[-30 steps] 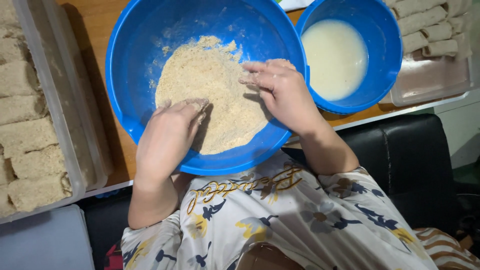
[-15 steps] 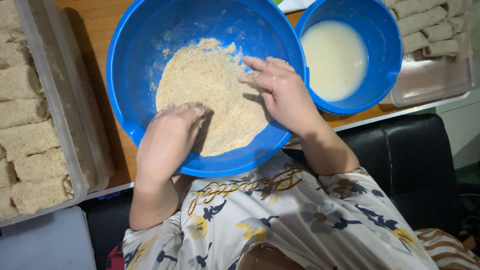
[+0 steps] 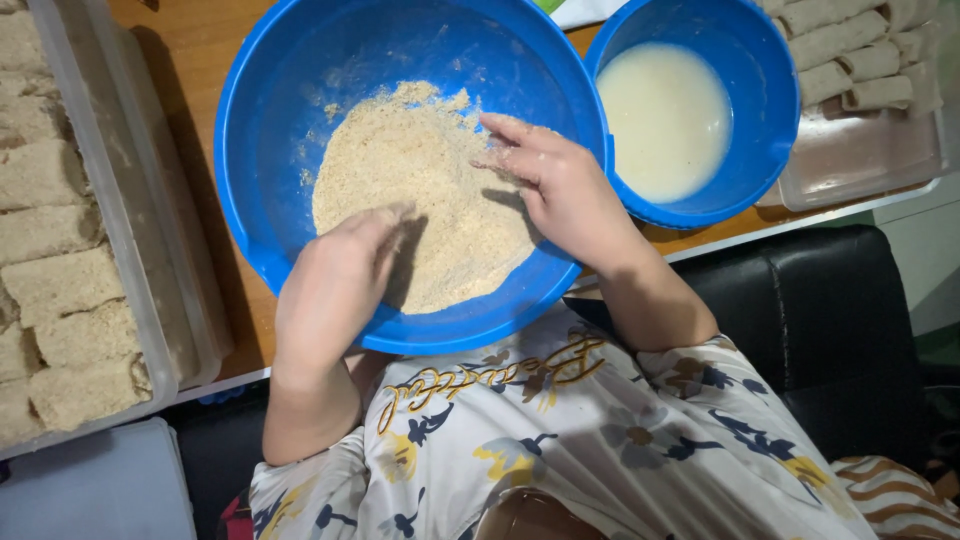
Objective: Breading pastries by dipping them in liquid batter and coating them with breadcrumbs.
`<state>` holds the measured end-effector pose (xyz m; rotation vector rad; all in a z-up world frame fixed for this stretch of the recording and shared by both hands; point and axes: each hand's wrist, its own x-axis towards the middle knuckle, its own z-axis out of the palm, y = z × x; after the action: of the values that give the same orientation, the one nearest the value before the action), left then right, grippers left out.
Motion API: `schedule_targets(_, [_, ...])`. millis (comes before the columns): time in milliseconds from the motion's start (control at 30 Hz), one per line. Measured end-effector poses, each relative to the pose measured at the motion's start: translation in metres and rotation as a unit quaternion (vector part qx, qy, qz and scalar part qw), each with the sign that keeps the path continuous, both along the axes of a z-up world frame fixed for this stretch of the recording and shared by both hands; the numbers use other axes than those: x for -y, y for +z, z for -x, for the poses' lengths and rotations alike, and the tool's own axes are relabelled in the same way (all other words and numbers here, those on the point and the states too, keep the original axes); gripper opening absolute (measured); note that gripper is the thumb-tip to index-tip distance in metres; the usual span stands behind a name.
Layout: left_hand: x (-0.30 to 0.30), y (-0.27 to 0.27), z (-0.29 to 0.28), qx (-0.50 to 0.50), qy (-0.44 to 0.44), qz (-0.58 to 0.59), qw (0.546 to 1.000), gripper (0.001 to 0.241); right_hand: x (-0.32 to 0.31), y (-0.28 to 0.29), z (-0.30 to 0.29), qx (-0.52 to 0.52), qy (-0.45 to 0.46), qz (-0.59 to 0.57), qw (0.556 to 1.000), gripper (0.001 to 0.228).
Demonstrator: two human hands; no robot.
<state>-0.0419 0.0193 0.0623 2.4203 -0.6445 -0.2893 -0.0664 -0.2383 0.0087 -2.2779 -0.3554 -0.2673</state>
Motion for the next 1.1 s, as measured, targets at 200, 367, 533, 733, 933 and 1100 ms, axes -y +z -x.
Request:
schedule_targets(200, [-0.003,-0.010,0.001,0.124,-0.027,0.069,0.989,0.043,-0.002,0.001,-0.002,-0.011,-0.014,-0.012,1.000,0.022])
schedule_targets(367, [-0.001,-0.003,0.003,0.015,-0.010,0.104,0.994,0.031,-0.003,-0.002,-0.003,-0.116,-0.054,0.041,0.991,0.016])
schedule_targets(533, [0.001,-0.009,-0.001,0.163,-0.058,-0.139,0.975,0.019,-0.001,-0.001,-0.004,0.022,0.006,0.085,0.996,0.030])
schedule_targets(733, [0.001,0.014,0.008,0.249,-0.108,-0.077,0.959,0.029,0.010,0.017,0.004,0.110,0.029,0.011,0.993,0.044])
schedule_targets(933, [0.011,0.038,0.022,0.164,-0.079,0.039,0.983,0.048,0.007,0.037,0.019,0.142,0.005,-0.032,0.989,0.027])
schedule_targets(1100, [0.011,0.031,0.019,0.231,-0.083,-0.015,0.969,0.017,0.008,0.029,0.017,0.088,-0.022,0.096,0.991,0.026])
